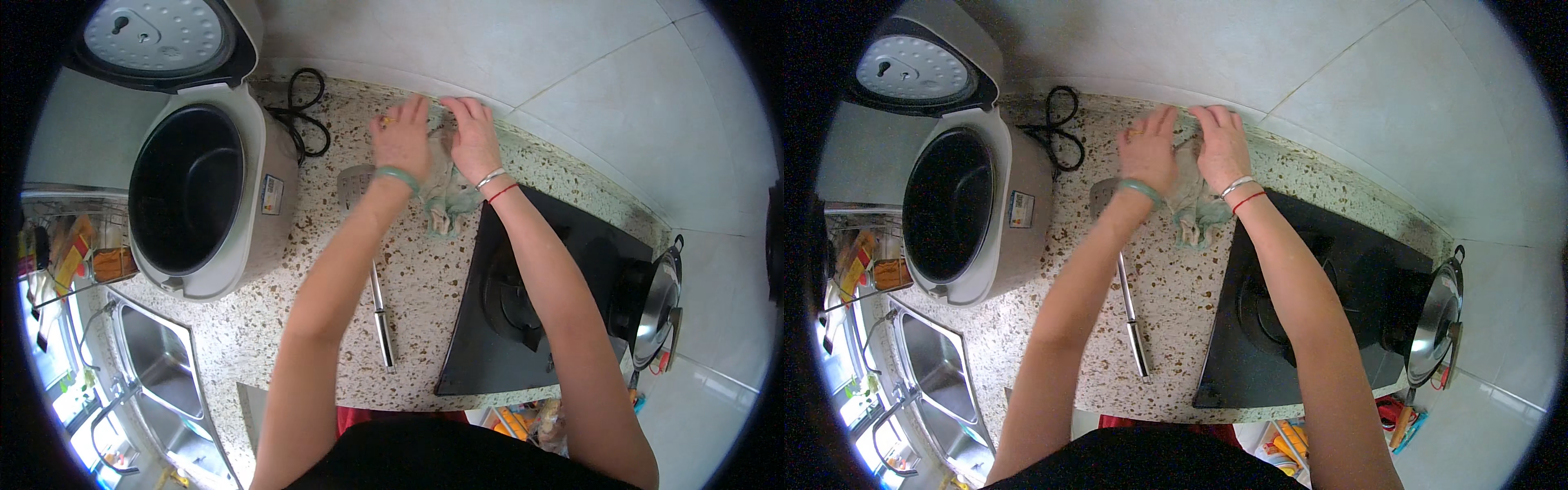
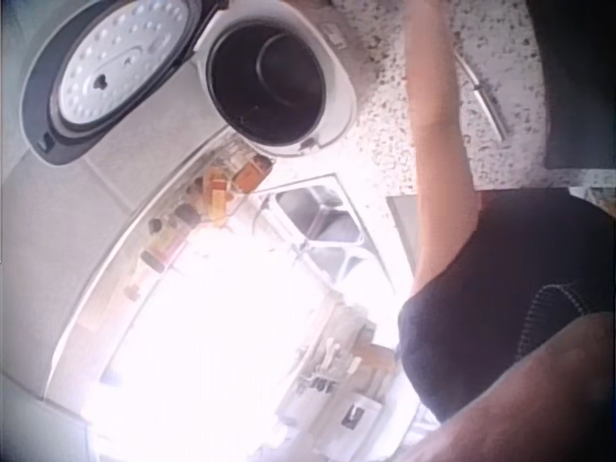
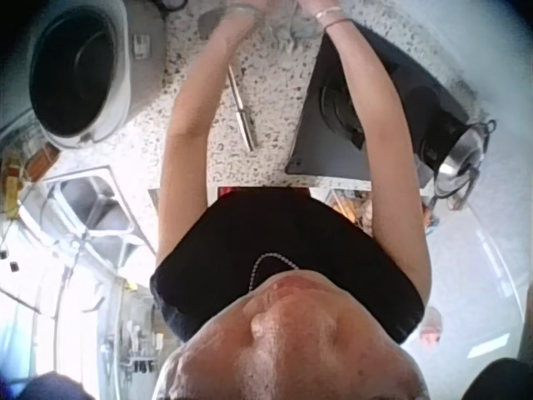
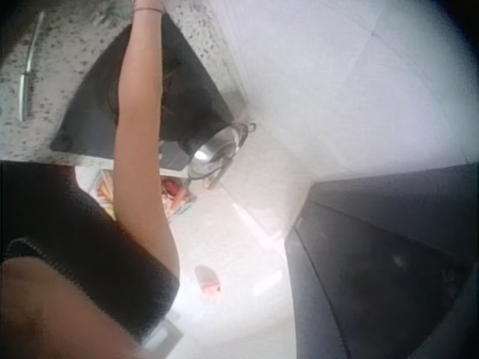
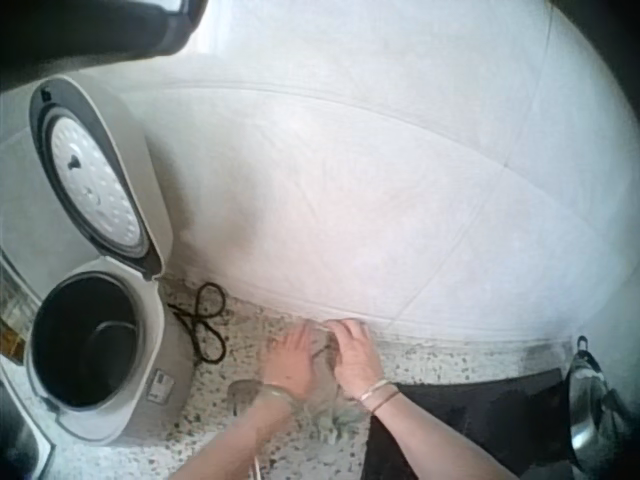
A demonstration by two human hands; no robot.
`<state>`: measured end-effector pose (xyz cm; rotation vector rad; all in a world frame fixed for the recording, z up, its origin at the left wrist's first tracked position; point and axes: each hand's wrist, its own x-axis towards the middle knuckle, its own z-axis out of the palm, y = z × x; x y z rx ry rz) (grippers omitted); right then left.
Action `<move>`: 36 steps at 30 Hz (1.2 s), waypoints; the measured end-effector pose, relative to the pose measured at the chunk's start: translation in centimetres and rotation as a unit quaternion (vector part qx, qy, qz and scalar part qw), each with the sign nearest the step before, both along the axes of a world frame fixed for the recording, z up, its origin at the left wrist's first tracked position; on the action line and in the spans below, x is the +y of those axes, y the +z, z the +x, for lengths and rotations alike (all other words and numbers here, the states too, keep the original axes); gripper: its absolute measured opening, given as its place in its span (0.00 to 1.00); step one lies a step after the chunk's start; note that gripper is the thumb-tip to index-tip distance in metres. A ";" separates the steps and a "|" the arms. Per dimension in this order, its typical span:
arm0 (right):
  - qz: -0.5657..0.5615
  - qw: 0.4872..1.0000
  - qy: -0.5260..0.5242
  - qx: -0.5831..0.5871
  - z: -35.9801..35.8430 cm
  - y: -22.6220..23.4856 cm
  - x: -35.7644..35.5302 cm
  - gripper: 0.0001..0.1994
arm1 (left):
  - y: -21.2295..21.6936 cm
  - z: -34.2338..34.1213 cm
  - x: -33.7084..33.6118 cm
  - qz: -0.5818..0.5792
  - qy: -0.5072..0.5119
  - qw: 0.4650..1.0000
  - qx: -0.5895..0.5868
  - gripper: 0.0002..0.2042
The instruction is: The person cleans the kitchen countertop and stovetop using a cloth. They repeatedly wipe the surfaces, then rinse the cloth in a bowl of soapy water in the sink, wring it out, and return to wiping the same areas. The task involves handling a cloth and a bowl of water.
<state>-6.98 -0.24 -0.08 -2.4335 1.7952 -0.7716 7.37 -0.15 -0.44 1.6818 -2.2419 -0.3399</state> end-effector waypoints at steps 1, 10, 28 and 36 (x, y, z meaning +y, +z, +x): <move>0.003 0.999 0.017 0.029 0.2 0.7 0.2 0.27 | 0.1 1.0 -0.4 -0.012 0.013 1.000 -0.019 0.31; 0.001 0.995 -0.005 0.100 -0.3 0.7 0.6 0.22 | -1.4 4.6 -1.4 -0.065 0.147 0.987 -0.013 0.32; 0.032 0.988 -0.013 0.151 -0.2 1.9 0.8 0.26 | -0.9 5.9 -2.3 -0.039 0.139 0.986 -0.081 0.31; 0.016 0.995 -0.002 0.097 -1.0 0.7 0.3 0.25 | -0.1 -3.2 0.9 0.031 0.030 0.999 0.024 0.31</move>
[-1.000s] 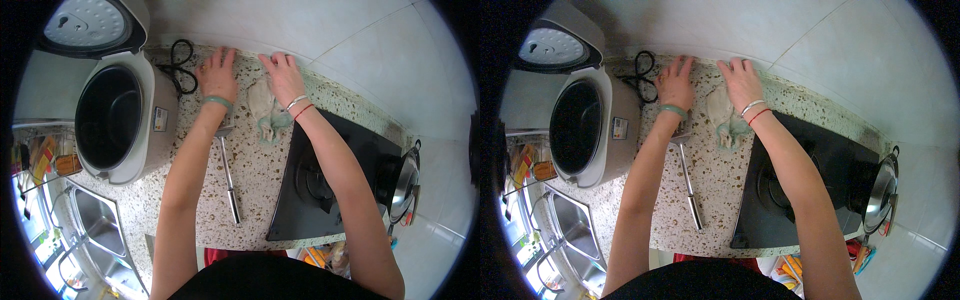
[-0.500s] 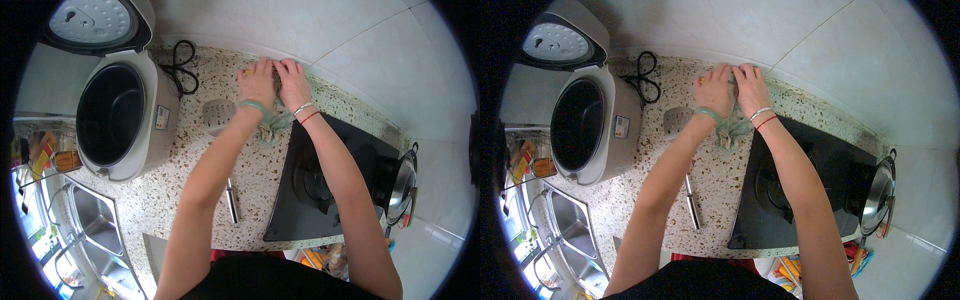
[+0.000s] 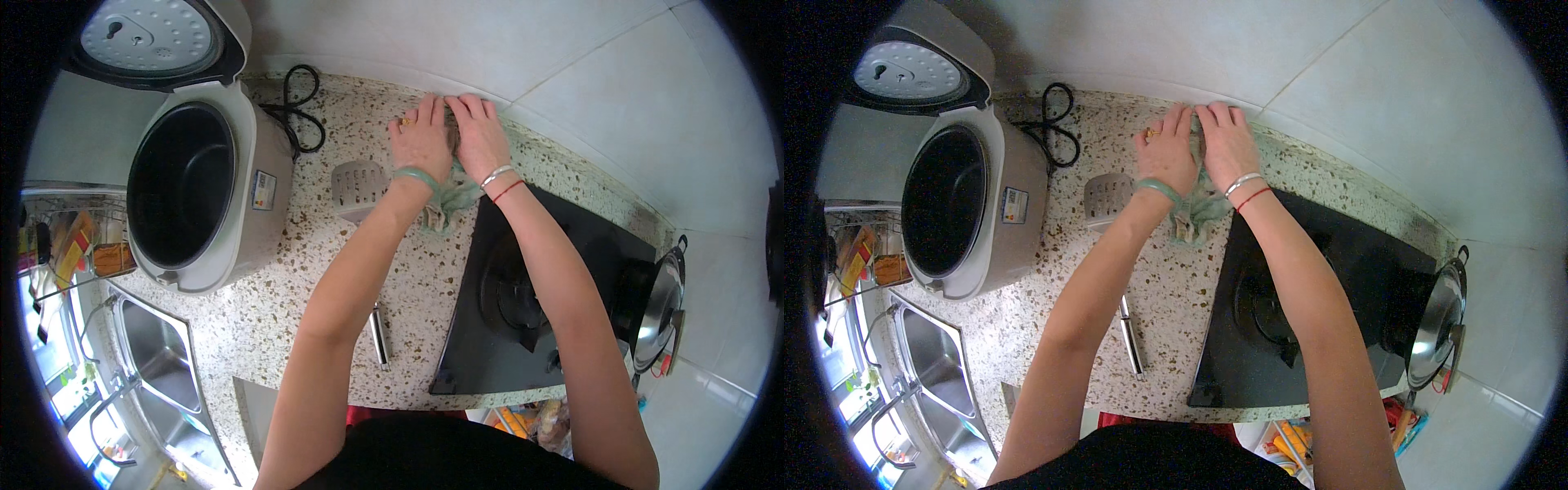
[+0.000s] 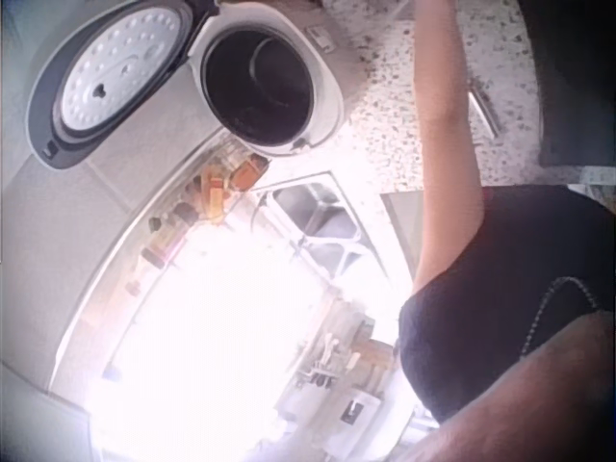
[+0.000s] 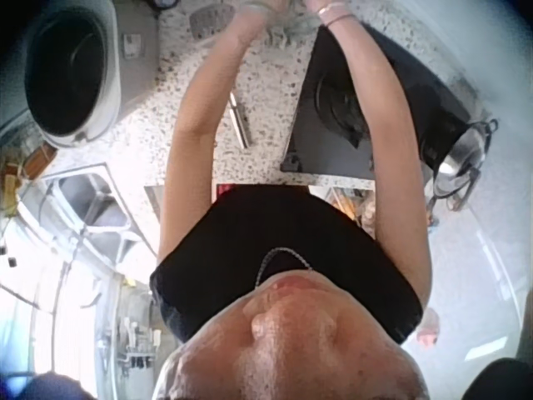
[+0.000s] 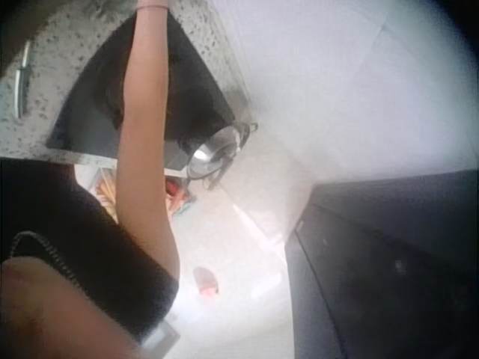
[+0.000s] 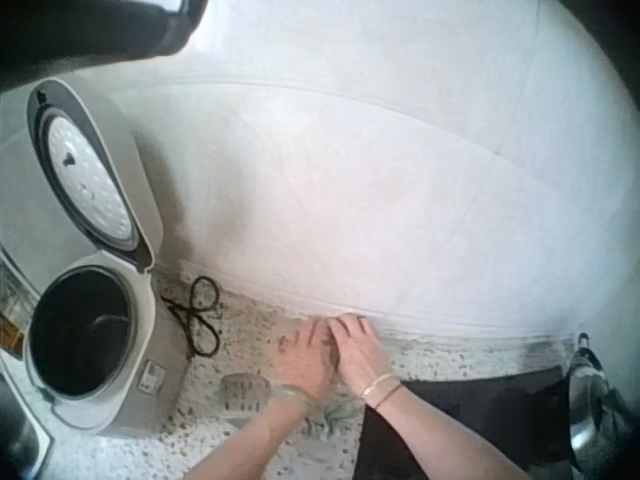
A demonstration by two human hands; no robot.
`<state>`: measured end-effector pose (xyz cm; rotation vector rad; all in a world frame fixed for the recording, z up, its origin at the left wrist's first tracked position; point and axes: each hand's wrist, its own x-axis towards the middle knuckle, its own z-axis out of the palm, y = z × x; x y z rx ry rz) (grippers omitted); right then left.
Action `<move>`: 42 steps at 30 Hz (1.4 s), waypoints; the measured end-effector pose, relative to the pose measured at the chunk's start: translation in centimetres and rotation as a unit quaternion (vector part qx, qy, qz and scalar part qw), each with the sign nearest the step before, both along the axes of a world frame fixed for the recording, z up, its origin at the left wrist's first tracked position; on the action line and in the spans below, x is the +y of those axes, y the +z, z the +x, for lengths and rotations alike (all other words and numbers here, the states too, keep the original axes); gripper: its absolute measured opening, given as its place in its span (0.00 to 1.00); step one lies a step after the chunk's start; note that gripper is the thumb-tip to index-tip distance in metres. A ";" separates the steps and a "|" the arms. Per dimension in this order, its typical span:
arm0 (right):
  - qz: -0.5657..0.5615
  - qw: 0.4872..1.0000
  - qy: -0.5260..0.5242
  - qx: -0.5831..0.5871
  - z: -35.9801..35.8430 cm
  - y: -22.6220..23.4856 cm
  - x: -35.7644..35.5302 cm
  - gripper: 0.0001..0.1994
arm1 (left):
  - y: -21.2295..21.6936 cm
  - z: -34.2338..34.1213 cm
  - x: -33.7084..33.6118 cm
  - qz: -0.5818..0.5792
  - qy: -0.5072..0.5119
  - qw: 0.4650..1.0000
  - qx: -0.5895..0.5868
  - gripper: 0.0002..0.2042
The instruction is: The person cleans the kitchen countertop and stovetop using a cloth. They repeatedly wipe the surfaces, then rinse the cloth in a bowl of soapy water in the sink, wring it out, and return to wiping the same areas. The task involves handling a cloth and a bowl of water.
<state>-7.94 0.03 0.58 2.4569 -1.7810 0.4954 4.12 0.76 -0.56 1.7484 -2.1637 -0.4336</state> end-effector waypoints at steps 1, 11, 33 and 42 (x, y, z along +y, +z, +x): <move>0.025 1.000 -0.010 0.004 -0.1 0.4 0.3 0.26 | -0.3 0.1 0.2 -0.016 0.004 1.000 -0.023 0.31; -0.023 0.992 -0.003 0.126 1.0 0.5 0.3 0.25 | -1.6 6.7 -2.3 -0.074 0.103 0.989 -0.073 0.31; -0.006 1.000 0.014 0.011 -0.5 0.5 0.9 0.18 | -0.1 -0.8 0.4 0.014 0.025 0.998 0.051 0.29; 0.095 0.985 -0.121 -0.072 3.4 -2.1 5.5 0.15 | -0.4 3.5 3.2 0.087 0.012 0.989 0.116 0.24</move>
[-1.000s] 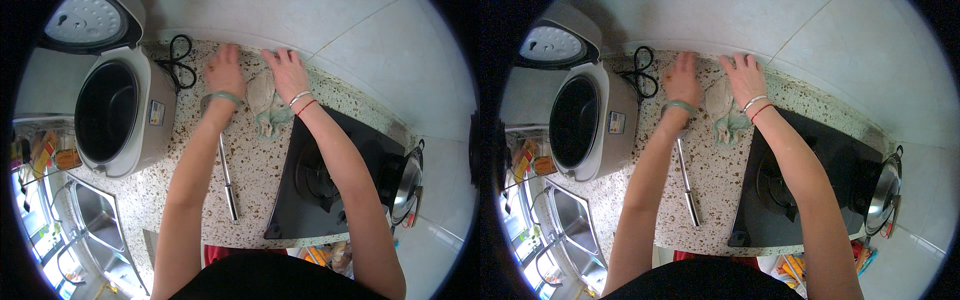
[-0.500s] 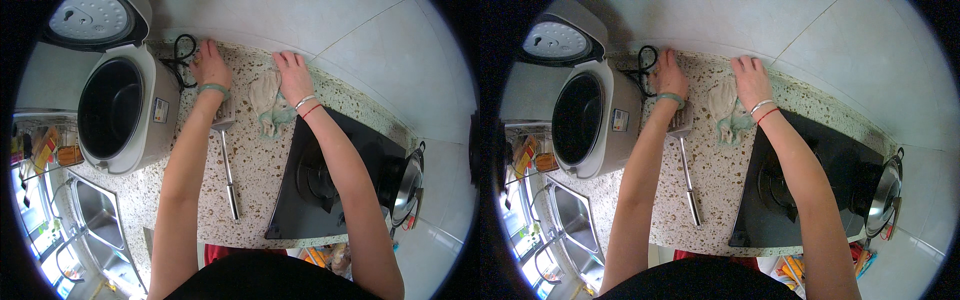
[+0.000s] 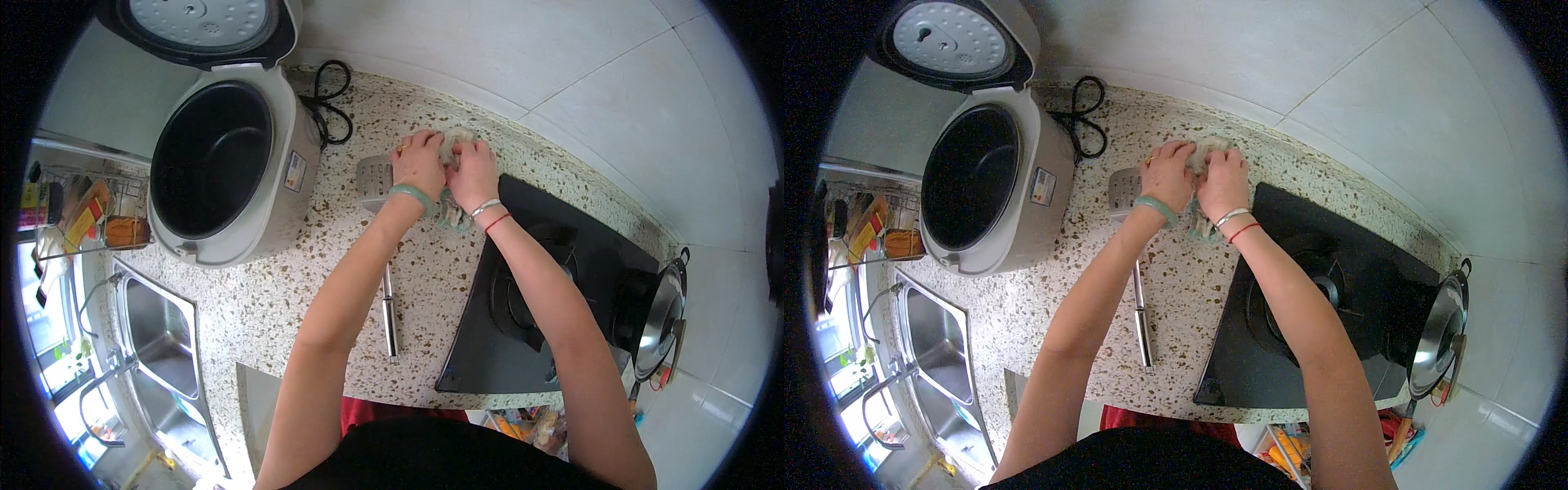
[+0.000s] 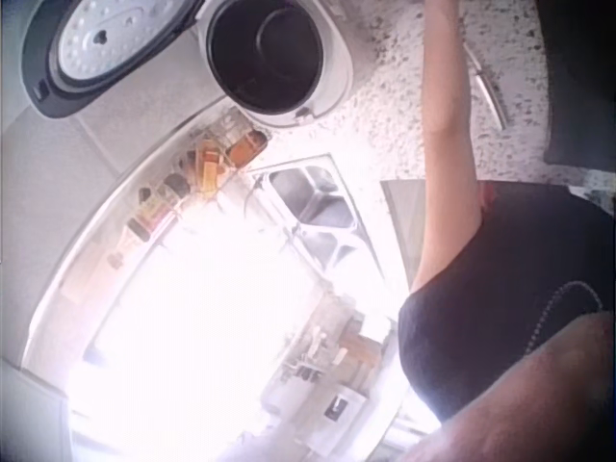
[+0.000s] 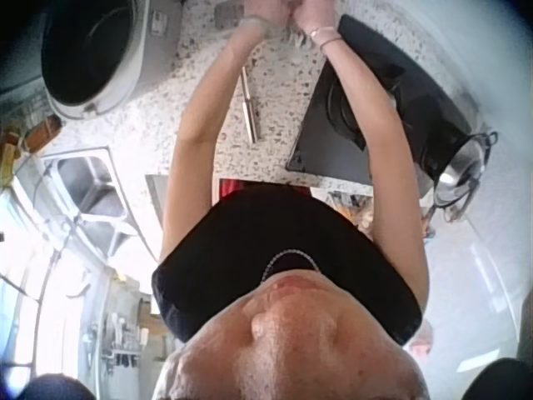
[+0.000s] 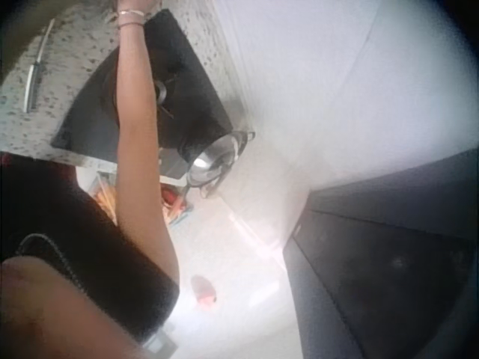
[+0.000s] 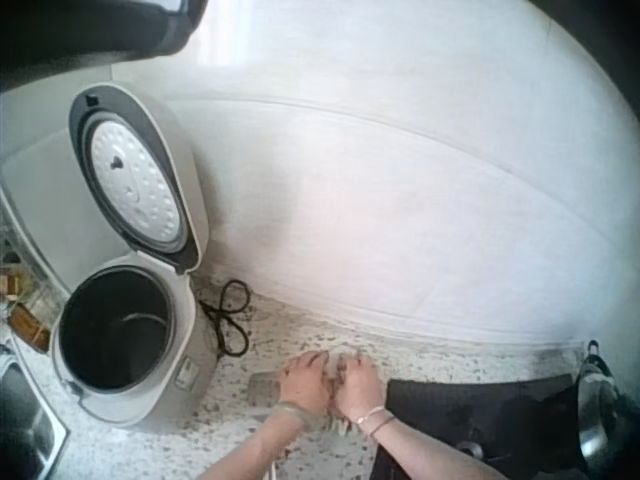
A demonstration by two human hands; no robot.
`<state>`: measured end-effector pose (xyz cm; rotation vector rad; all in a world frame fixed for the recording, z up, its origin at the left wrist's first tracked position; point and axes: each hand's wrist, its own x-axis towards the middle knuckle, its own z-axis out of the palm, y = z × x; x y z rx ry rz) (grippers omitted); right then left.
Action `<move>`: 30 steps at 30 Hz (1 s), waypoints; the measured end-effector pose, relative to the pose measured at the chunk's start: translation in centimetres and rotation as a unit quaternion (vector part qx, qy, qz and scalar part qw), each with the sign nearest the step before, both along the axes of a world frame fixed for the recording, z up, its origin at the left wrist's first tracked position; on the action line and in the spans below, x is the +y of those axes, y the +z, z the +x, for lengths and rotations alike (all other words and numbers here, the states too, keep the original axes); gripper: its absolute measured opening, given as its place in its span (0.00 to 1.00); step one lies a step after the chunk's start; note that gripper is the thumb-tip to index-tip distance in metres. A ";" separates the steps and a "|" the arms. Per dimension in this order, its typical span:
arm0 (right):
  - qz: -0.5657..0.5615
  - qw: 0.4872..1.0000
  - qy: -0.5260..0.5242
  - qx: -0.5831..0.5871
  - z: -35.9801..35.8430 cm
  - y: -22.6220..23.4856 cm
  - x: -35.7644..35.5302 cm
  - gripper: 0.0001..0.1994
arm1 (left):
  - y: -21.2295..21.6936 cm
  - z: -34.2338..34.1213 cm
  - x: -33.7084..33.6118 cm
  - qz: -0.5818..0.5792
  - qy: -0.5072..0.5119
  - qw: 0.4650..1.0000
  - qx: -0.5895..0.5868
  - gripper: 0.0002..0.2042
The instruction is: The person cleans the kitchen countertop and stovetop using a cloth. They repeatedly wipe the surfaces, then rinse the cloth in a bowl of soapy water in the sink, wring it out, and return to wiping the same areas. The task involves handling a cloth and a bowl of water.
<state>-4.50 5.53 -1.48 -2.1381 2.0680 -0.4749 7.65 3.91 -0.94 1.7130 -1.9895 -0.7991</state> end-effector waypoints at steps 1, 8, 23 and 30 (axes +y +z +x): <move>0.017 0.998 -0.006 -0.064 0.3 -0.2 -0.8 0.15 | -0.1 0.5 0.1 0.000 -0.002 1.000 0.022 0.23; -0.259 0.938 0.206 -0.107 6.4 2.9 -7.6 0.12 | 0.2 4.8 -3.1 -0.286 0.134 0.940 0.126 0.26; -0.141 0.973 0.181 -0.024 8.3 0.6 -9.9 0.16 | -0.8 5.3 -5.9 -0.179 0.157 0.970 -0.043 0.20; -0.138 0.972 0.183 0.045 3.4 3.1 -7.6 0.14 | -0.9 1.0 -5.8 -0.144 0.097 0.985 0.005 0.22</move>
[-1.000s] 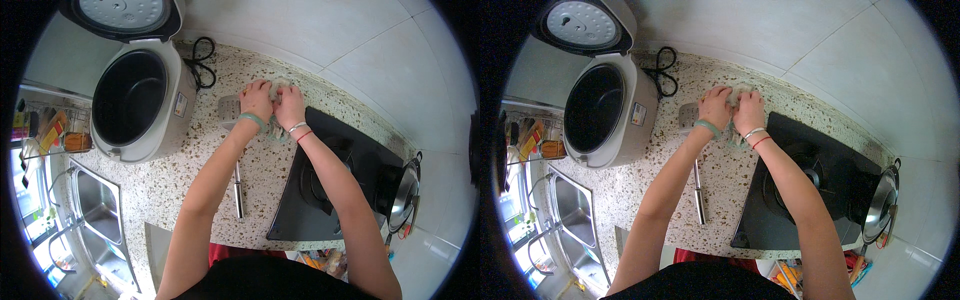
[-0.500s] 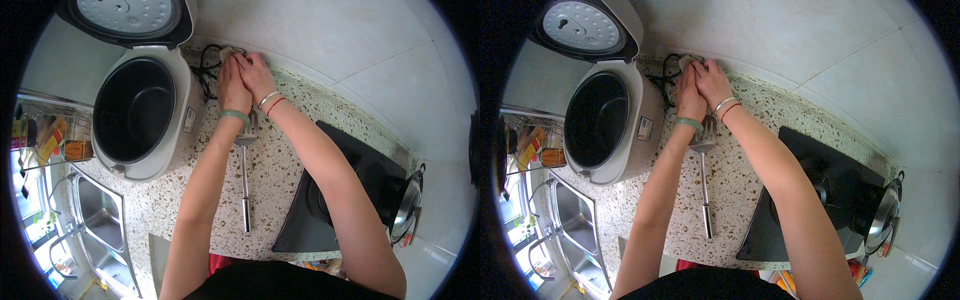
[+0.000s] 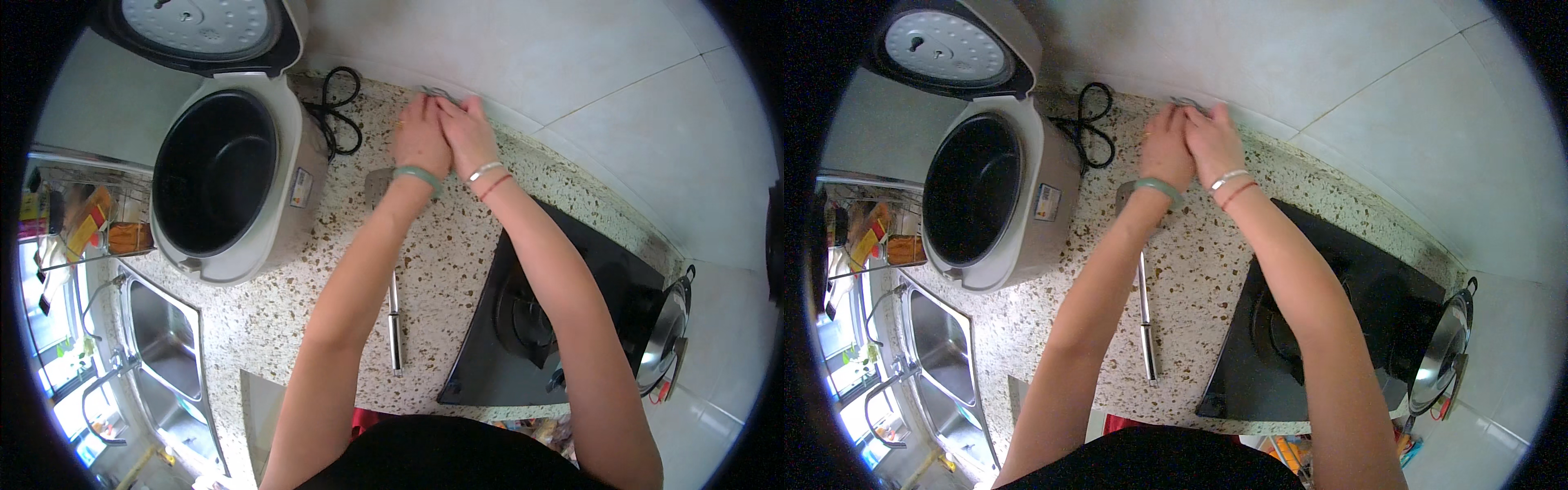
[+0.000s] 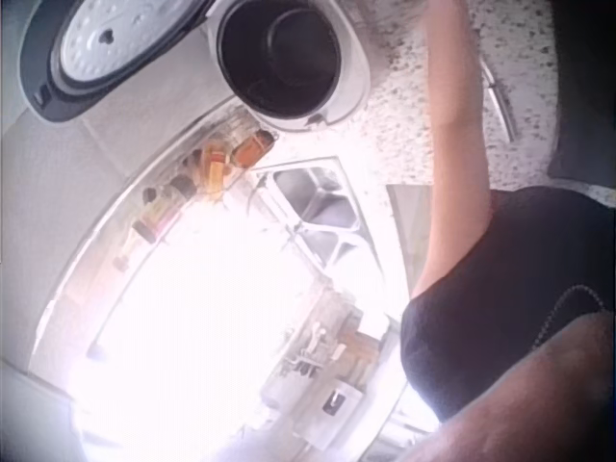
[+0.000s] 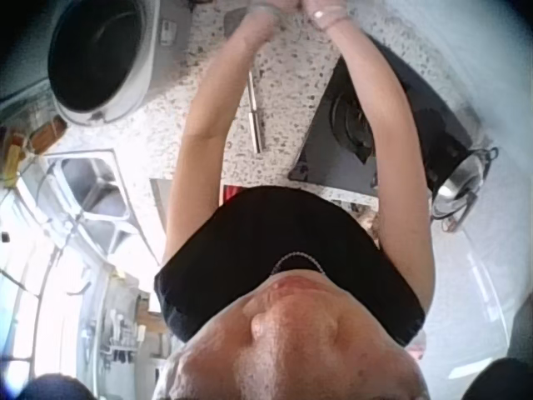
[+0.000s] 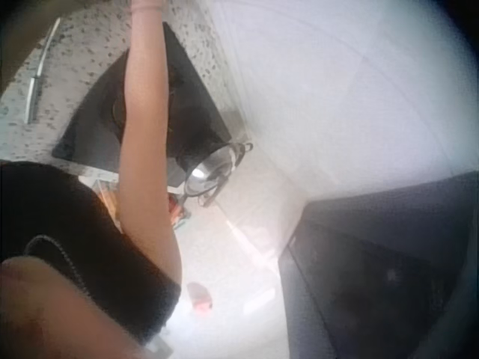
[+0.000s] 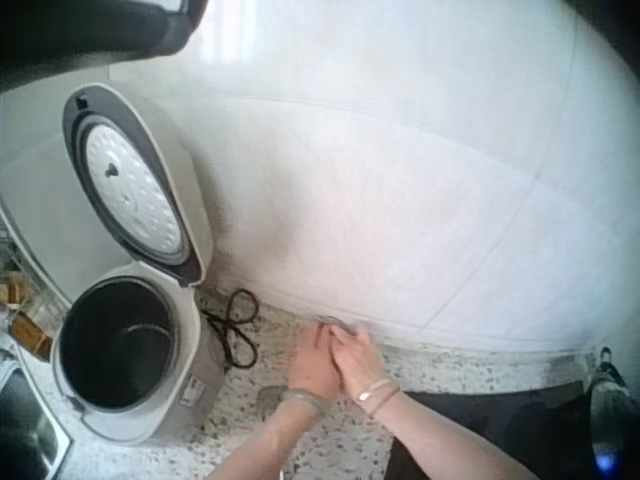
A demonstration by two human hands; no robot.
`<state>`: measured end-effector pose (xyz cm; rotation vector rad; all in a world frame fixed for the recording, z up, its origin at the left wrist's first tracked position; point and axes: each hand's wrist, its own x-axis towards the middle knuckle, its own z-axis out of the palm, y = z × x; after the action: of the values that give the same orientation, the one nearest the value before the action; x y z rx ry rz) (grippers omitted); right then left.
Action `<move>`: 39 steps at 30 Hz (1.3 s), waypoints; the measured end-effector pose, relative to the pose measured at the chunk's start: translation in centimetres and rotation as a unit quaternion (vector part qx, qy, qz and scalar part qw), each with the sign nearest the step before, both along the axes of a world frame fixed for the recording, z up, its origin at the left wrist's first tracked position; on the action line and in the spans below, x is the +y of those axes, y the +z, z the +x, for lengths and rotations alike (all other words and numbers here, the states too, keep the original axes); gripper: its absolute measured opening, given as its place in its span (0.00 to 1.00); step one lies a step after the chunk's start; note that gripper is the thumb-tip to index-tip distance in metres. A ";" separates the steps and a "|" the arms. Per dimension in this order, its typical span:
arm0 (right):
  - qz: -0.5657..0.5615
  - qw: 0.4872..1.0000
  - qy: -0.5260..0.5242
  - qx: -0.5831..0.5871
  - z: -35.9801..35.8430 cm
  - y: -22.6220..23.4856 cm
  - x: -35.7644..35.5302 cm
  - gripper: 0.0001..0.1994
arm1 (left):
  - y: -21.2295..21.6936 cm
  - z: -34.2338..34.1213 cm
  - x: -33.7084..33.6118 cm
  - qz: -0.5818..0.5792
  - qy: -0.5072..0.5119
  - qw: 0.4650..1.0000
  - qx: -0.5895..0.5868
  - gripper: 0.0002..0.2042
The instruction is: The person cleans the kitchen countertop and stovetop using a cloth. They repeatedly wipe the surfaces, then rinse the cloth in a bowl of soapy water in the sink, wring it out, and return to wiping the same areas. The task involves handling a cloth and a bowl of water.
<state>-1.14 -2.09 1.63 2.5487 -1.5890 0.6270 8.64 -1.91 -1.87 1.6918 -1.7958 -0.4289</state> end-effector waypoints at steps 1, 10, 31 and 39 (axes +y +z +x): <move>-0.016 1.000 0.000 0.008 -1.5 -1.0 0.3 0.14 | 1.1 -0.9 0.8 0.030 -0.025 0.999 -0.018 0.22; -0.051 0.990 0.128 -0.025 4.1 -1.4 -2.4 0.16 | 1.4 4.6 0.1 0.019 0.047 0.999 0.005 0.26; 0.039 0.998 0.050 -0.012 -2.8 0.5 0.0 0.13 | 1.3 -2.2 0.4 -0.028 0.009 0.996 -0.085 0.21; 0.056 0.997 0.057 -0.012 -7.0 1.4 1.4 0.13 | 1.7 -6.5 1.7 -0.018 -0.014 0.998 -0.055 0.20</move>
<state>-8.19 -0.65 3.06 2.7384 -1.5377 0.5974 2.18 -0.25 -0.17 1.6968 -1.8966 -0.3188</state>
